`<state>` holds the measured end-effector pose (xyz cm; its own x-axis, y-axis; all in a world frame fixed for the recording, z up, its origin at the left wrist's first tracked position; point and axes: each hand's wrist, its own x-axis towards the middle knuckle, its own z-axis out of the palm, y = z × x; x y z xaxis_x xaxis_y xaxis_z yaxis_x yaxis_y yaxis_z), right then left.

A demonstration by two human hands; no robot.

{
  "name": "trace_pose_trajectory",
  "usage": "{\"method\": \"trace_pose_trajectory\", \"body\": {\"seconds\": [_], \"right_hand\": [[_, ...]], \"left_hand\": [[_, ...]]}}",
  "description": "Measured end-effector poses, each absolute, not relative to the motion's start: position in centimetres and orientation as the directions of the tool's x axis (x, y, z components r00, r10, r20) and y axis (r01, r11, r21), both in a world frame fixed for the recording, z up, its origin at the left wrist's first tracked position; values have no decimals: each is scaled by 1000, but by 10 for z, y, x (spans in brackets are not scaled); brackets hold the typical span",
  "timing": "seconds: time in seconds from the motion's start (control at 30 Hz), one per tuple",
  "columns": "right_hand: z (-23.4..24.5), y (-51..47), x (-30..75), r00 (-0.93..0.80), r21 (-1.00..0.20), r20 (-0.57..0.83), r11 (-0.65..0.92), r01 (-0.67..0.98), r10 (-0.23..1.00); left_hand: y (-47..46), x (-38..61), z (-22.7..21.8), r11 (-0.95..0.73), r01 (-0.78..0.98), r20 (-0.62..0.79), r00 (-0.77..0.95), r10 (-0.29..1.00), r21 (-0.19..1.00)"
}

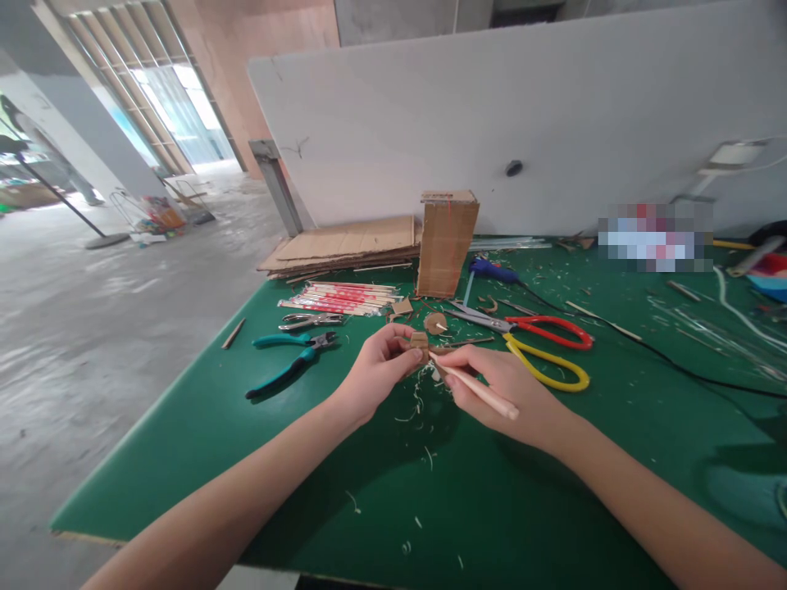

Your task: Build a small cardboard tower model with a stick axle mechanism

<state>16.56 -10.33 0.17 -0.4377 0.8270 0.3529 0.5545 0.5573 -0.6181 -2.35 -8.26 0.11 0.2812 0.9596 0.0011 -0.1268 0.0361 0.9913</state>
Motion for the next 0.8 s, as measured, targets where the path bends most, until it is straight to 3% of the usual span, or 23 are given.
{"method": "trace_pose_trajectory", "body": {"seconds": [0.17, 0.33, 0.47, 0.8], "right_hand": [[7, -106, 168, -496, -603, 302, 566, 562, 814], [8, -108, 168, -440, -647, 390, 580, 494, 809], [5, -109, 164, -302, -685, 443, 537, 493, 844], [2, -109, 160, -347, -626, 413, 539, 563, 842]], "left_hand": [[-82, -24, 1, 45, -124, -11, 257, 966, 991], [-81, -23, 2, 33, -121, 0, 263, 965, 992], [-81, -22, -1, -80, -31, 86, 300, 950, 996], [-84, -22, -6, -295, 206, 223, 314, 923, 933]]}}
